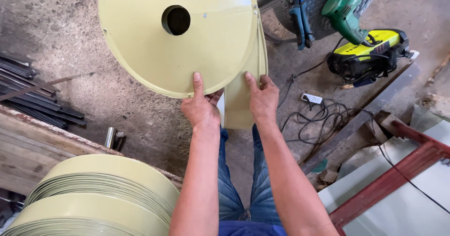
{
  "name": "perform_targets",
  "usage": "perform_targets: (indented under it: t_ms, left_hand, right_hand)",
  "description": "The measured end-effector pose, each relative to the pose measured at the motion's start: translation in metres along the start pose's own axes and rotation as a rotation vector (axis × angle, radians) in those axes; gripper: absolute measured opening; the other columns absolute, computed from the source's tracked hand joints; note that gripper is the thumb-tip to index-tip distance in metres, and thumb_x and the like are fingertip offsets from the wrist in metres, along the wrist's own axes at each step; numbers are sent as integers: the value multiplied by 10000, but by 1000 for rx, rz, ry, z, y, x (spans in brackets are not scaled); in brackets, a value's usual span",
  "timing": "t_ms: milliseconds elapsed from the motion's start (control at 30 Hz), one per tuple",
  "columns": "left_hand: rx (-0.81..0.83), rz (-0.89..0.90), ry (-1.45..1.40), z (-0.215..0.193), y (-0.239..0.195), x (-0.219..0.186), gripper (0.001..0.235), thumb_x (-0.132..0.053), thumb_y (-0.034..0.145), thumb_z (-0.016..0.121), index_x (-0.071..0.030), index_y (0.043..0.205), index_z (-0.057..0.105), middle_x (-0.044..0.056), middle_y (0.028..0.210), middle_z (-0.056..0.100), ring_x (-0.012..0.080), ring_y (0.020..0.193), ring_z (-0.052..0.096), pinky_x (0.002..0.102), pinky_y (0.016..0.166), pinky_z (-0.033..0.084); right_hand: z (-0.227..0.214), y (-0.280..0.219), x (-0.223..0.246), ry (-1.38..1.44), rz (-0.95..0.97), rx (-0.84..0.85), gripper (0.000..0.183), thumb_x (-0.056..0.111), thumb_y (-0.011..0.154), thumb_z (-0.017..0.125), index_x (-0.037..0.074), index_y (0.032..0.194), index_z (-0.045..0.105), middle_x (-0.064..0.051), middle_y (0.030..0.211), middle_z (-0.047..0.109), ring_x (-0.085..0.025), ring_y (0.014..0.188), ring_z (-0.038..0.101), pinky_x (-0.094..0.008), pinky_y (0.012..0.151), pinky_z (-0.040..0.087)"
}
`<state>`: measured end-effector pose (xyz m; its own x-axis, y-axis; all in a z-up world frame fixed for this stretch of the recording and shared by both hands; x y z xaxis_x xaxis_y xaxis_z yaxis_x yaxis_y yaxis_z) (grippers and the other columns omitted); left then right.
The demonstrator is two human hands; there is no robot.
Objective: The person sits on the floor and assembles a sheet-metal fan housing, aligning a curved side panel against a round front disc. They use a hand riveter to fasten the panel to the disc, drill holes with a corded drill, and press the seam closed by hand while checking the fit.
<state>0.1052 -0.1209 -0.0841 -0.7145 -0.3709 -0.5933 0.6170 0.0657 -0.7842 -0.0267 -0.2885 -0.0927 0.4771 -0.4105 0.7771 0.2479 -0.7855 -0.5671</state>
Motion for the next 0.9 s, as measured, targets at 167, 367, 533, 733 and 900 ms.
perform_targets:
  t_ms: [167, 367, 533, 733, 900]
  left_hand:
    - [3, 18, 7, 1, 1, -1, 462, -261, 840, 806, 3, 1185, 648, 179, 1092, 743, 329, 873, 769, 481, 672, 695]
    - [14, 16, 20, 0, 1, -3, 459, -258, 848, 801, 22, 1177, 646, 189, 1075, 748, 327, 846, 777, 475, 662, 701]
    - [21, 17, 31, -2, 3, 1, 478, -272, 845, 803, 35, 1175, 642, 194, 1058, 749, 317, 824, 776, 459, 657, 698]
    - [48, -12, 30, -4, -7, 7, 467, -252, 851, 803, -2, 1205, 630, 142, 1115, 730, 271, 953, 742, 425, 778, 672]
    - [170, 12, 36, 1, -4, 21, 410, -180, 854, 809, -39, 1208, 661, 80, 1147, 720, 235, 1008, 715, 408, 812, 643]
  right_hand:
    - [-4, 5, -4, -67, 26, -59, 394, 364, 897, 804, -21, 932, 732, -24, 759, 695, -89, 653, 570, -282, 587, 488]
    - [-4, 4, -8, -31, 40, -90, 396, 365, 883, 812, -16, 849, 712, -19, 734, 674, -94, 640, 546, -288, 578, 474]
    - [-5, 10, -17, 37, 32, -70, 399, 364, 882, 817, -22, 858, 717, -19, 758, 681, -93, 663, 550, -288, 593, 476]
    - [-4, 5, 2, -57, 28, -37, 415, 394, 883, 793, -15, 903, 727, -40, 773, 704, -106, 674, 588, -298, 609, 502]
    - [-11, 5, 7, -182, 10, -49, 461, 421, 893, 791, -35, 901, 731, -71, 776, 718, -126, 680, 604, -325, 636, 519]
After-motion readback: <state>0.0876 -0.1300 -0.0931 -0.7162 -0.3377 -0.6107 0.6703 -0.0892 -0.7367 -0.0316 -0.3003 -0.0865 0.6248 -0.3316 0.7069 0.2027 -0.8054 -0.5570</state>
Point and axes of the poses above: each hand's wrist, its own y-axis towards the middle knuckle, its own z-axis out of the palm, x = y × z, the point moved 9 cm from there along y, towards the middle knuckle
